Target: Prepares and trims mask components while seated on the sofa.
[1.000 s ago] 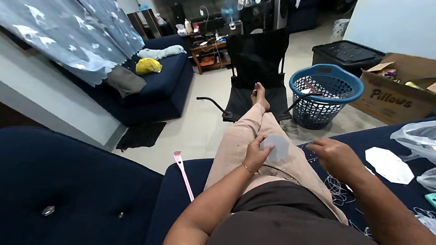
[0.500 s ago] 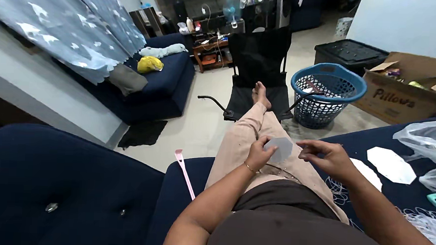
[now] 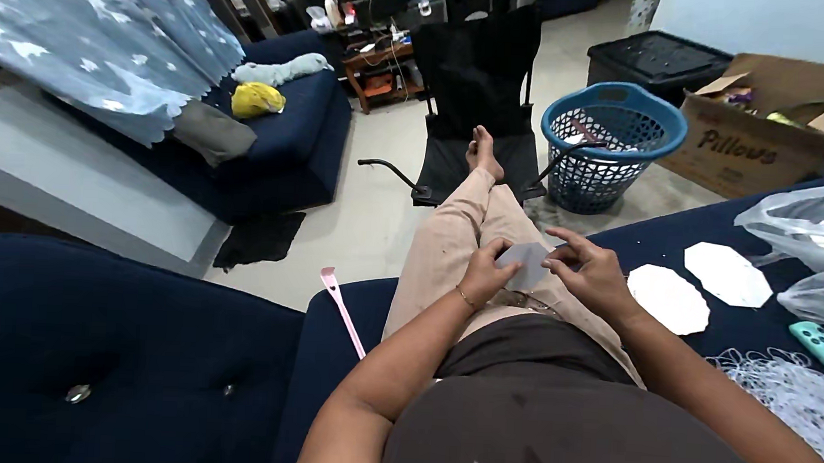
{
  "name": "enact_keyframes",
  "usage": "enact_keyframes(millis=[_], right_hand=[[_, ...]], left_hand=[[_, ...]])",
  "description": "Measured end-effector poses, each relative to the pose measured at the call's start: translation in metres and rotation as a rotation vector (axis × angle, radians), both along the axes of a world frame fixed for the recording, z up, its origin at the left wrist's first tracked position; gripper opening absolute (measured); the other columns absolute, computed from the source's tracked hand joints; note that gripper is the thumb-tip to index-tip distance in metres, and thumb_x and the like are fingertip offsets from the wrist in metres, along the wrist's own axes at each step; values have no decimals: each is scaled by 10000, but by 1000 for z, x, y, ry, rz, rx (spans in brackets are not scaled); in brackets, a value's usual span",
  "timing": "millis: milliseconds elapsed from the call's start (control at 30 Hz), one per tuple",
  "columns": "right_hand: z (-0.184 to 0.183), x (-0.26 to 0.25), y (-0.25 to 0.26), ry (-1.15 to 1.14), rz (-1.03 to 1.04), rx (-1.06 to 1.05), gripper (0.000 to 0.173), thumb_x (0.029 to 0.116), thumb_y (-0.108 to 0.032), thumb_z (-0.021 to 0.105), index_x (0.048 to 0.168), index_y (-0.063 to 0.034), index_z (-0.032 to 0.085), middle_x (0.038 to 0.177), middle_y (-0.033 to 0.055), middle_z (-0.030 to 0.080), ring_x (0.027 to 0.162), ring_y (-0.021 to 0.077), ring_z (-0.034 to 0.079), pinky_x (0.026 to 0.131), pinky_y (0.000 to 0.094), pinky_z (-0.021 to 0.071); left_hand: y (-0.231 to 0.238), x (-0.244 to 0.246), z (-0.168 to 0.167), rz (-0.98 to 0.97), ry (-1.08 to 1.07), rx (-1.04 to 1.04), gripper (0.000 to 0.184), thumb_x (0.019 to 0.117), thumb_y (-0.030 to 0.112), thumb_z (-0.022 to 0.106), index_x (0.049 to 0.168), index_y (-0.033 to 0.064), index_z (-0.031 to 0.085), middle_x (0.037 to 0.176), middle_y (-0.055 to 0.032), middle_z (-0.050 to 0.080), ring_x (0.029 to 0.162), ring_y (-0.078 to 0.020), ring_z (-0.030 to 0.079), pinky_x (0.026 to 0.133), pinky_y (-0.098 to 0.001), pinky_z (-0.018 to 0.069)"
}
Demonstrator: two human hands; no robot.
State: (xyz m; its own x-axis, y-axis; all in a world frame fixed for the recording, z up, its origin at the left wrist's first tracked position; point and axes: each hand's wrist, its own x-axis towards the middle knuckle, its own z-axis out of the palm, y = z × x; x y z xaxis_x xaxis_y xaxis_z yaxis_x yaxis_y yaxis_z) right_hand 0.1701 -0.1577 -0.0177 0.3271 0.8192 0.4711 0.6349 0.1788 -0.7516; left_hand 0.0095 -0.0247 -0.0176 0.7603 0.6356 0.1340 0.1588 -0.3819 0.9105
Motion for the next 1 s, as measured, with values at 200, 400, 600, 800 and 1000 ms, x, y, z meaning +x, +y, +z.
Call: enact_keyframes(millis=[200, 400, 600, 800, 1000], right_hand=[[-3, -4, 5, -14, 28, -9, 436, 933, -85, 668, 1358, -8, 605, 852, 65, 740, 716, 141, 697, 709, 321, 595], [-5, -4, 7, 11, 35, -38, 455, 934, -73, 662, 1376, 3, 583, 874, 82, 745, 734, 163, 715, 727, 349, 607], [-5, -3, 8, 43, 43, -55, 470, 933, -68, 667, 1386, 8, 568, 872, 79, 747, 728, 154, 713, 719, 332, 605], [-5, -2, 9, 107, 42, -71, 470, 932, -68, 666, 1386, -1, 564, 873, 71, 748, 729, 135, 714, 723, 320, 606], [-4, -3, 7, 160, -1, -63, 462, 933, -57, 662, 1381, -1, 563, 868, 56, 744, 708, 110, 701, 697, 291, 598]], left_hand=[[-3, 0, 1, -25, -26, 75, 262, 921, 22, 661, 1149, -106, 643, 1066, -197, 701, 982, -174, 687, 928, -326, 556], [-5, 0, 1, -58, -34, 142, 266, 926, 14, 643, 1165, -103, 643, 1074, -193, 704, 993, -183, 692, 930, -333, 561], [-5, 0, -2, -66, -56, 180, 273, 922, 13, 643, 1170, -100, 642, 1058, -186, 706, 971, -176, 695, 910, -330, 569], [-6, 0, -1, -85, -27, 234, 293, 927, 15, 635, 1202, -88, 642, 1080, -188, 704, 991, -196, 692, 922, -340, 562], [-6, 0, -2, -94, -36, 262, 298, 928, 25, 640, 1207, -79, 644, 1059, -179, 708, 964, -192, 694, 903, -335, 566]])
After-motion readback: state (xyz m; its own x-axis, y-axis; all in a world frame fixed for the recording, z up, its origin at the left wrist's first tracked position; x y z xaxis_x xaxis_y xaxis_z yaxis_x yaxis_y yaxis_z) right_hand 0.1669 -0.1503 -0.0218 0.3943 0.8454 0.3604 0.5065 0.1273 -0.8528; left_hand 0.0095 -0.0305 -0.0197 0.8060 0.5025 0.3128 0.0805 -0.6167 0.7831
